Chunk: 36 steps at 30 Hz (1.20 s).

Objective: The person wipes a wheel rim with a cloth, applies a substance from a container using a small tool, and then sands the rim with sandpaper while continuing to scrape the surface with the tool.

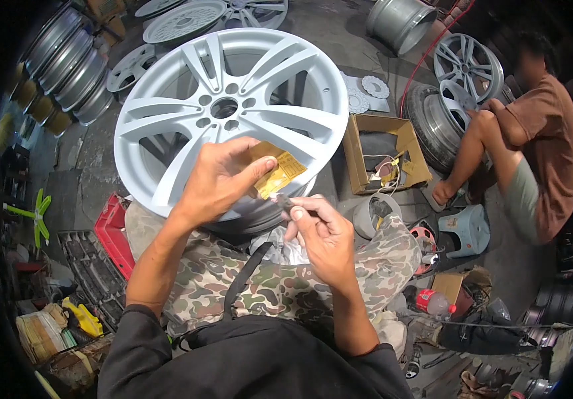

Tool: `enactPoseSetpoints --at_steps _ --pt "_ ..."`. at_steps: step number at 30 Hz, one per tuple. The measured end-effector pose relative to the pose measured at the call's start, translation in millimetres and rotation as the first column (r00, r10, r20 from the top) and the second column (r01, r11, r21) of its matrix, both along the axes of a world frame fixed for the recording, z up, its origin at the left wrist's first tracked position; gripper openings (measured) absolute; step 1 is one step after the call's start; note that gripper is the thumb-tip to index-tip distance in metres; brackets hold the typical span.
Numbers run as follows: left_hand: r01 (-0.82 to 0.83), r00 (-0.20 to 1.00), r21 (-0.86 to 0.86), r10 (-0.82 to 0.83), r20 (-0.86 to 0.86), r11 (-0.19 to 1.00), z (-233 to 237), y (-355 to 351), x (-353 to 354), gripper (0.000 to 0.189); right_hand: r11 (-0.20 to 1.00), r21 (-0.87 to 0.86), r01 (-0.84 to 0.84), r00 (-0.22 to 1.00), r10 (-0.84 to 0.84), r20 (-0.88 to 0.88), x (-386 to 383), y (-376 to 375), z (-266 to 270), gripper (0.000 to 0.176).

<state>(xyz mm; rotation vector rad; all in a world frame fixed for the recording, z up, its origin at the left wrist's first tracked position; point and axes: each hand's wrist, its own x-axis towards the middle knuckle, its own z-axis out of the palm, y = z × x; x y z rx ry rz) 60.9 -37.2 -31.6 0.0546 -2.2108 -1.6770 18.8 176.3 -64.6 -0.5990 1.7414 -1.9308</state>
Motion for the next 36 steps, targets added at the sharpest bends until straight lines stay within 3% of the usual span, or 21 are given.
enactPoseSetpoints --at_steps 1,2,4,5,8,10,14,16,25,31,36 --pt "-0.002 1.000 0.015 0.002 0.025 1.000 0 -1 0 0.021 0.997 -0.056 0.052 0.991 -0.058 -0.117 1 -1 -1 0.018" --pt "-0.003 1.000 0.016 0.003 0.025 1.000 -2 -1 0 0.021 0.997 -0.054 0.051 0.991 -0.057 -0.117 0 -2 0 0.018" --pt "0.116 0.987 0.386 -0.150 0.060 0.915 -4 0 -2 0.024 0.966 0.057 0.254 0.773 -0.167 -0.612 -1 -6 4 0.020" --pt "0.117 0.987 0.385 -0.151 0.058 0.915 -5 0 -2 0.024 0.957 0.046 0.285 0.695 -0.174 -0.698 -1 -8 5 0.025" --pt "0.116 0.981 0.441 -0.172 0.090 0.890 -3 -3 -4 0.025 0.952 0.027 0.306 0.622 -0.179 -0.762 3 -10 0 0.028" --pt "0.045 0.977 0.456 -0.134 0.165 0.889 0 -3 -3 0.023 0.949 0.034 0.315 0.622 -0.179 -0.762 6 -9 -2 0.030" --pt "0.069 0.984 0.391 -0.128 0.126 0.918 -1 -2 -3 0.024 0.949 0.074 0.308 0.593 -0.130 -0.795 5 -1 3 0.029" --pt "0.009 0.996 0.262 -0.032 0.082 0.965 -2 1 -2 0.023 0.948 0.088 0.306 0.582 -0.114 -0.805 4 1 5 0.028" --pt "-0.044 0.998 -0.054 0.042 -0.048 0.998 -3 1 0 0.020 0.956 0.096 0.277 0.685 -0.126 -0.718 1 -3 10 0.024" --pt "-0.032 0.998 -0.060 0.029 -0.049 0.998 0 2 1 0.020 0.960 0.126 0.249 0.705 -0.091 -0.703 -1 -3 15 0.021" --pt "0.017 1.000 -0.043 -0.017 0.008 0.999 5 3 3 0.017 0.952 0.095 0.291 0.741 -0.162 -0.652 -9 -1 9 0.020"
